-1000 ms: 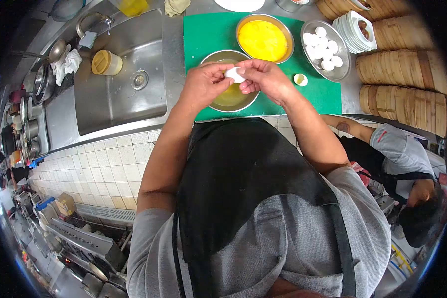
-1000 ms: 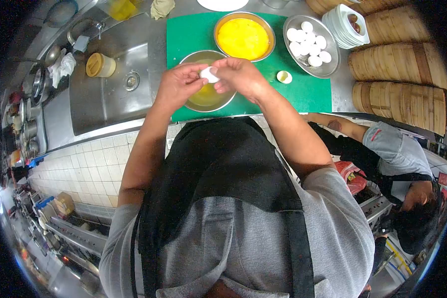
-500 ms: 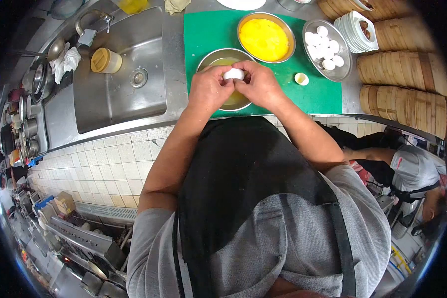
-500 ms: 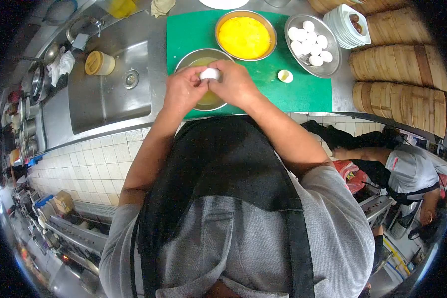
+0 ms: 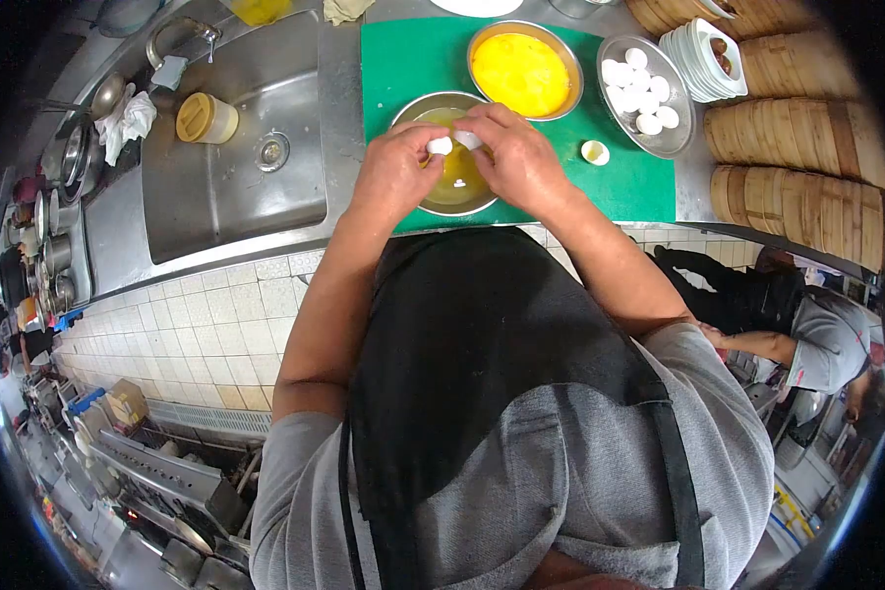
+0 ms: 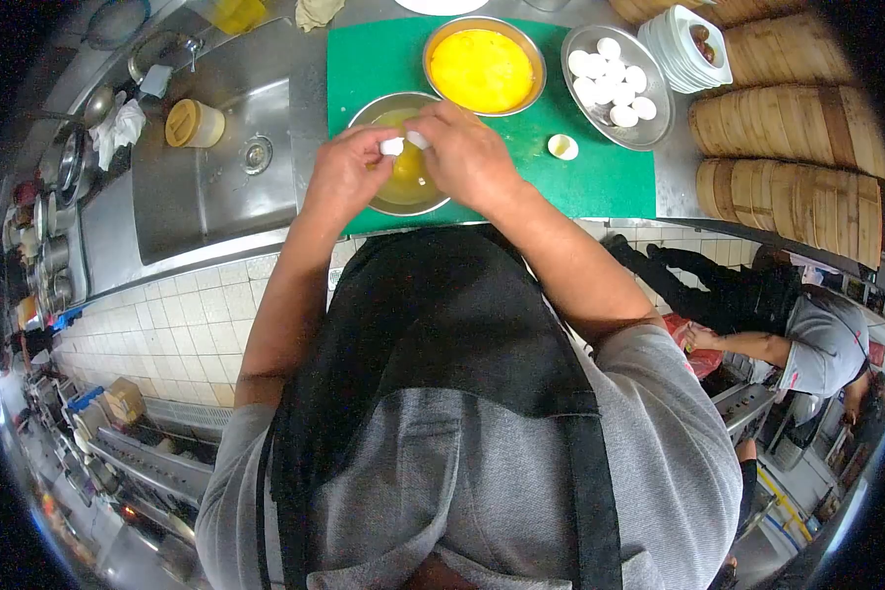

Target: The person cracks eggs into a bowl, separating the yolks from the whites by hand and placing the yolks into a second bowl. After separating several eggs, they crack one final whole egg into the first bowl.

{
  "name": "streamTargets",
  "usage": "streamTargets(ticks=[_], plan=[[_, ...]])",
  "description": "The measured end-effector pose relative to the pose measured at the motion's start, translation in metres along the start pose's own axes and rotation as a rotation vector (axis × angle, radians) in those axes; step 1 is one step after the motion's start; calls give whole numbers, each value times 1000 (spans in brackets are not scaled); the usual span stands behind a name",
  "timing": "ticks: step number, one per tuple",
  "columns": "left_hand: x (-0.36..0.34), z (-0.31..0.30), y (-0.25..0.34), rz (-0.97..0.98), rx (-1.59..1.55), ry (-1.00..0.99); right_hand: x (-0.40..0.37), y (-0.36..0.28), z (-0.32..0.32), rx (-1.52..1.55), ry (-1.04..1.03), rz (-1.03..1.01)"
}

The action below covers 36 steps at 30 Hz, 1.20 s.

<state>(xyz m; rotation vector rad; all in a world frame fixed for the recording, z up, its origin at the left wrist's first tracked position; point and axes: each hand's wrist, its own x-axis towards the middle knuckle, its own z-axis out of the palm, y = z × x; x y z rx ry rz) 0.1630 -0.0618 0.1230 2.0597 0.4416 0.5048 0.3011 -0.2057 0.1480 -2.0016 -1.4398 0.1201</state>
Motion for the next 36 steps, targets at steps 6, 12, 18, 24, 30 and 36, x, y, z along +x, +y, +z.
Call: streamTargets(ticks=[6,12,18,24,30,36], plan=[[-1,-27,24,-2,42,27,4,-19,-27,-125,123,-146],[-9,-31,29,111,2,306,1,-15,-34,139,265,-108],[-14,-18,28,115,40,258,-10,0,-18,966,42,589],[-7,-3,44,299,111,231,-19,-15,-19,1485,-45,735],[-8,16,53,339,69,87,-31,-2,-25,1549,6,724],[-15,1,32,176,29,117,-58,35,-51,779,135,761]])
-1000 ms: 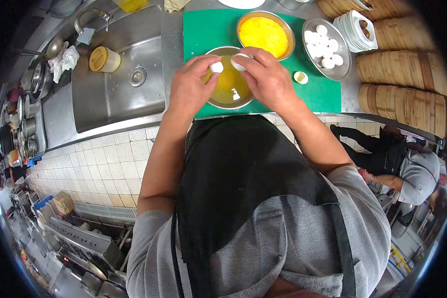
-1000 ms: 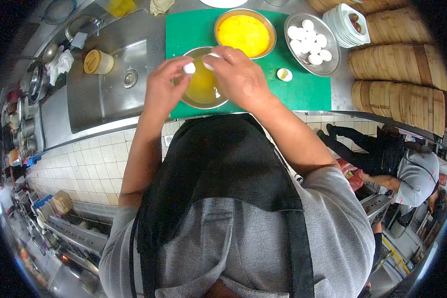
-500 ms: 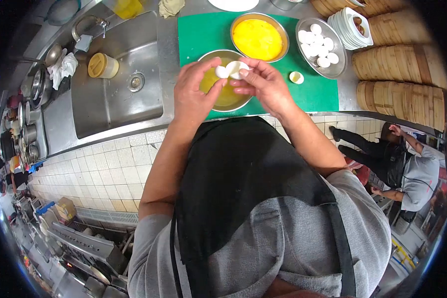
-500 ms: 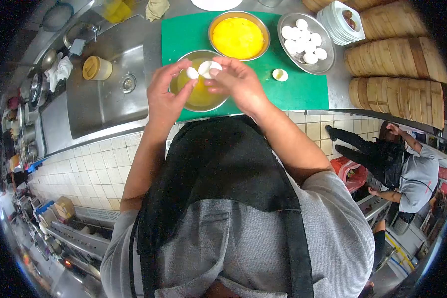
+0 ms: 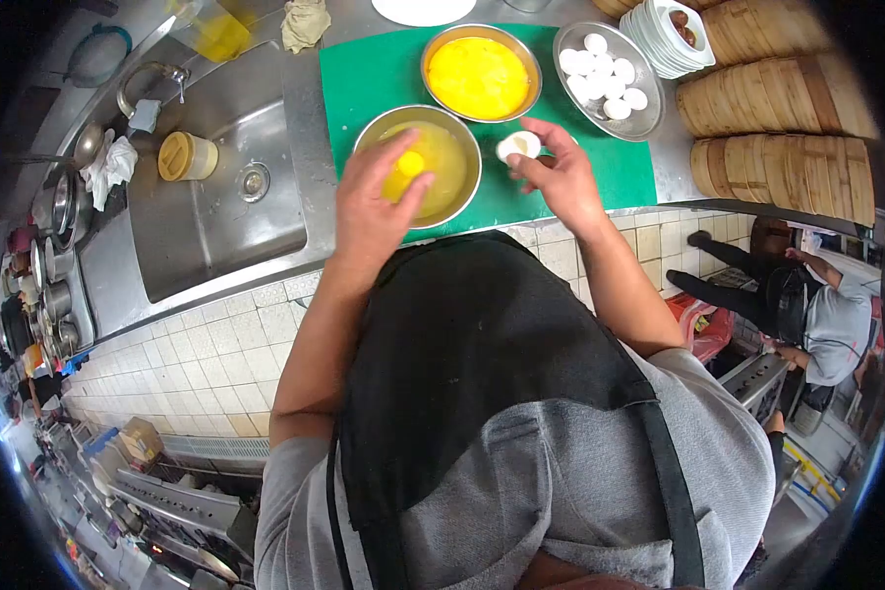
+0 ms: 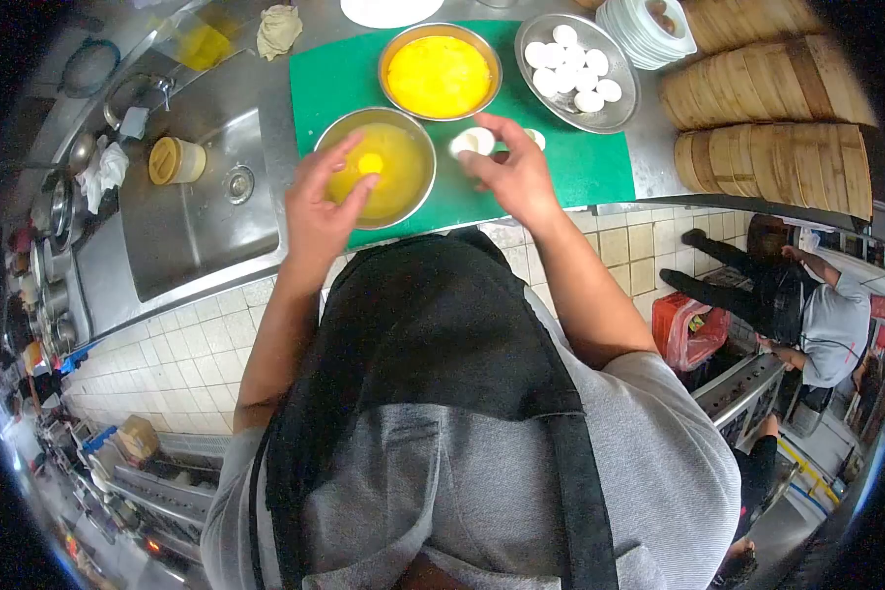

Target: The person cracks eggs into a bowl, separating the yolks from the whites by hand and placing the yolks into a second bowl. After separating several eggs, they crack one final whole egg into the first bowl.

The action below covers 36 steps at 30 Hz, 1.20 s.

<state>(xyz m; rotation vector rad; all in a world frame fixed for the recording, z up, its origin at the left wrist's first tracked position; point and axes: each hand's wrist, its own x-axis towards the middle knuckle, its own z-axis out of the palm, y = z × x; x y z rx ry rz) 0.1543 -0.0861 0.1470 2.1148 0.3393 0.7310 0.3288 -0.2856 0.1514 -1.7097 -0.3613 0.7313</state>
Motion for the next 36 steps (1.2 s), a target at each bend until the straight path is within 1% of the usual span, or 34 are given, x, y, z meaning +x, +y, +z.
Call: streamTargets(ticks=[1,3,4,5,7,9,13,14,15,17,19,21,23,25,28,32,34,35,36], plan=[[-1,-4,-4,0,-2,-2,0,7,-9,0,2,2],[-1,-12,-11,-121,-120,138,2,23,-23,-551,113,-113],[-2,-15,-18,-150,-127,165,5,34,-27,-597,145,-183],[-3,-17,-23,-148,-129,163,6,39,-31,-597,149,-183],[-7,-22,-27,-235,-213,202,10,46,-39,-560,157,-171],[-12,-24,-27,-262,-253,215,17,44,-46,-506,172,-152],[-20,-27,-25,-333,-291,218,25,24,-58,-394,221,-126],[-23,-27,-26,-332,-293,219,26,16,-62,-344,266,-96],[-25,-28,-28,-339,-291,225,30,11,-69,-346,264,-98],[-31,-30,-30,-351,-287,231,40,6,-88,-351,388,-196],[-34,-32,-31,-373,-317,249,52,3,-106,-320,409,-183],[-36,-33,-32,-387,-322,253,72,12,-127,-446,445,-237],[-37,-33,-31,-402,-328,266,88,18,-144,-505,440,-211],[-38,-34,-28,-418,-312,267,95,21,-152,-689,469,-232],[-39,-35,-27,-418,-304,275,96,4,-148,-625,454,-202],[-41,-36,-25,-440,-309,276,103,3,-150,-623,436,-180],[-44,-36,-27,-453,-309,274,106,2,-155,-883,289,-76],[-44,-37,-28,-453,-309,275,108,0,-153,-884,288,-77],[-45,-37,-28,-465,-304,273,110,-3,-150,-1003,307,-75]])
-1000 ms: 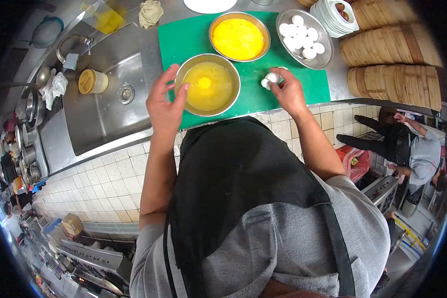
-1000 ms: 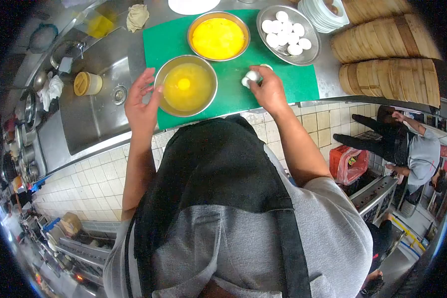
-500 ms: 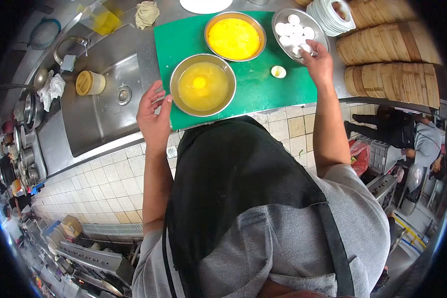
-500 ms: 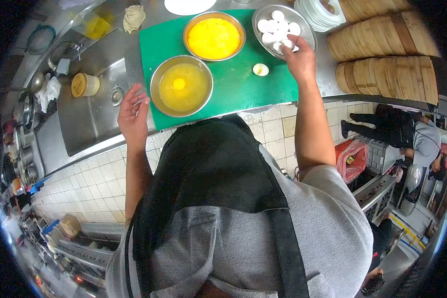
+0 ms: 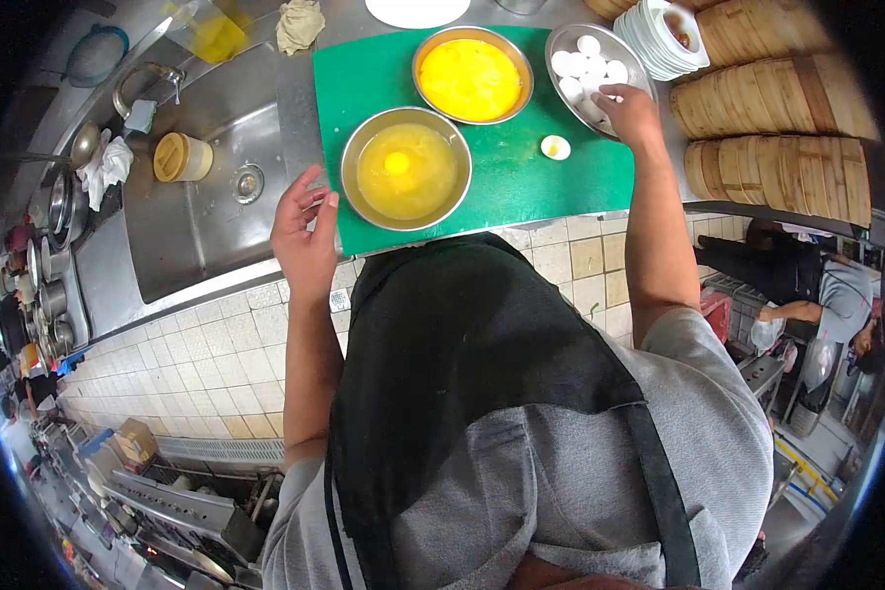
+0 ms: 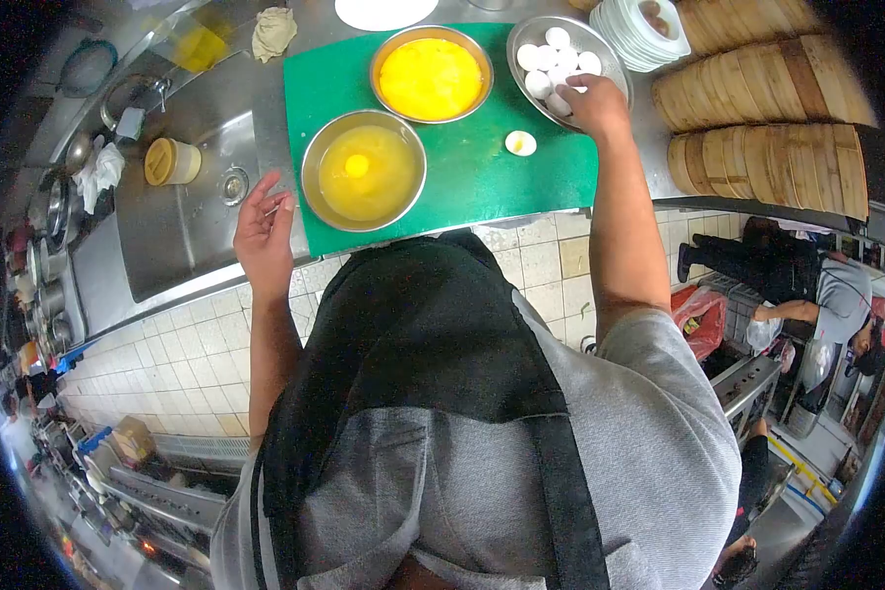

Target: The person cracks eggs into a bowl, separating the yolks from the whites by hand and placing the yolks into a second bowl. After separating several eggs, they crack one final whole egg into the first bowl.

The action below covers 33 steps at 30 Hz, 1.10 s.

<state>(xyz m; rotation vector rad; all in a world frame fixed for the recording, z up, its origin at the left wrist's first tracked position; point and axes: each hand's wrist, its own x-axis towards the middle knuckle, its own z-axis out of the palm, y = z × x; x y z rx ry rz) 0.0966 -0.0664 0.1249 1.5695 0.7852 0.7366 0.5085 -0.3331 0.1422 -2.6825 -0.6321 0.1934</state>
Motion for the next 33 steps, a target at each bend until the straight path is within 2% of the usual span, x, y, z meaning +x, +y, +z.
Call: streamTargets(ticks=[2,4,7,10,14,16,17,20,21,23,25,29,31,33], plan=[[-1,0,0,-12,7,-2,7,-4,5,-118,15,-5],[-1,1,-1,1,15,3,18,-7,14,-125,-126,4],[-1,4,-1,11,-29,4,6,-51,9,-222,-158,96],[-1,5,-1,-1,-41,8,16,-51,19,-373,-164,64],[0,4,-3,1,-23,-2,13,-51,20,-392,-157,46],[1,3,-4,-46,10,-6,2,-53,16,-280,-1,48],[2,3,-5,-47,12,0,1,-48,15,-279,-5,42],[5,4,-14,-48,-16,-7,-3,-37,14,365,183,-58],[6,4,-16,-97,-20,-24,-13,-46,13,364,180,-56],[10,8,-20,-146,-25,-45,-38,-70,14,980,139,-138],[14,13,-22,-115,-2,-43,-69,-95,22,1033,20,-257],[18,18,-20,-198,-16,-75,-118,-133,34,577,25,-618],[20,17,-13,-224,28,-100,-130,-143,43,573,42,-653],[20,17,-13,-222,26,-102,-135,-144,52,462,125,-826]])
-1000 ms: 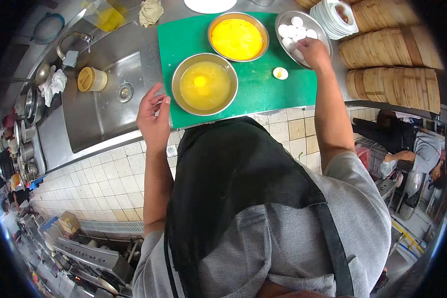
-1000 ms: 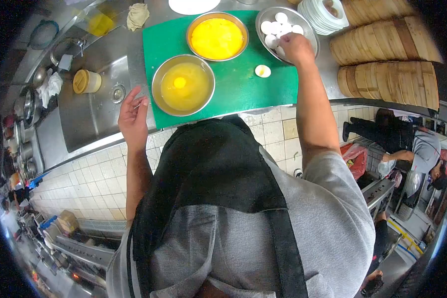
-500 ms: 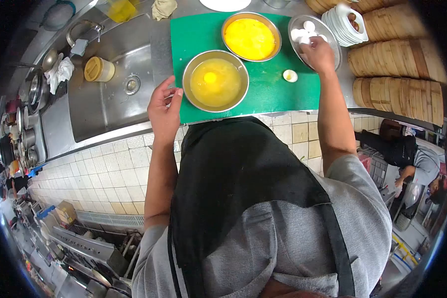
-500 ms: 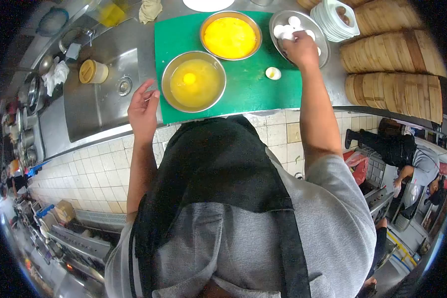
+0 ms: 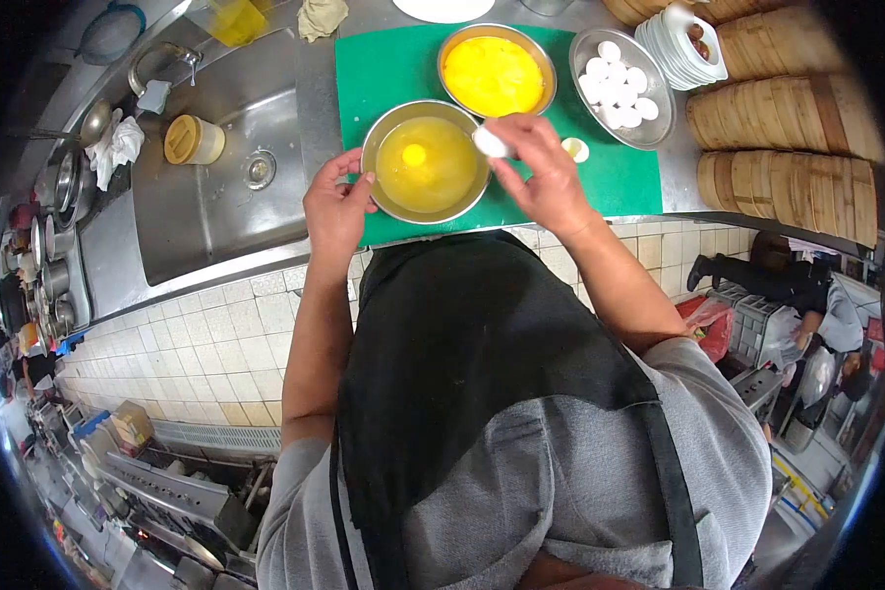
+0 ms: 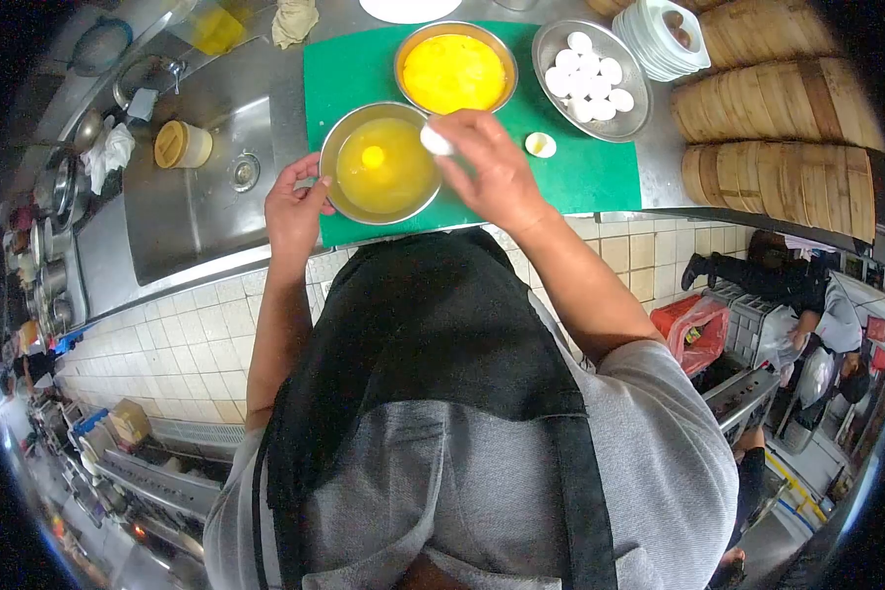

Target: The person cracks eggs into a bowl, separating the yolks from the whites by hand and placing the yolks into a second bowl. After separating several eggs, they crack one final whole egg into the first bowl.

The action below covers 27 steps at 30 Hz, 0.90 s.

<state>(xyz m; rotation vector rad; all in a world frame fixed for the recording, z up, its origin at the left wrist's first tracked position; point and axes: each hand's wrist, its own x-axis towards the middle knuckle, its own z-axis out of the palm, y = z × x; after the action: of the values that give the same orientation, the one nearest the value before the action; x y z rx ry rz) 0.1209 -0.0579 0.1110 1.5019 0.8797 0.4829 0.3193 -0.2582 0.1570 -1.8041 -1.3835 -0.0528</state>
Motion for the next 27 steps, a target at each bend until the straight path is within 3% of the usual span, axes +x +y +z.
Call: streamTargets(ticks=[4,8,10,14,17,19,22,25,27], plan=[[-1,1,4,-20,-13,14,-5,0,1,-64,-148,109],[0,-1,-2,-25,-28,1,2,-6,-1,-15,0,-13],[-2,-1,-2,-15,-31,15,-2,0,1,-60,-164,49],[-3,-1,2,-39,-25,12,-2,-3,2,-40,-148,79],[-1,-1,0,-18,-26,12,0,0,1,-31,-31,-17],[-3,-1,4,-3,-27,0,-3,3,0,-67,-233,136],[0,-1,1,-18,-24,11,7,-6,0,12,-62,11],[0,-3,-5,-21,-40,0,3,4,0,-79,-214,61],[-1,-3,2,-31,-7,0,5,-1,-2,-40,-197,91]])
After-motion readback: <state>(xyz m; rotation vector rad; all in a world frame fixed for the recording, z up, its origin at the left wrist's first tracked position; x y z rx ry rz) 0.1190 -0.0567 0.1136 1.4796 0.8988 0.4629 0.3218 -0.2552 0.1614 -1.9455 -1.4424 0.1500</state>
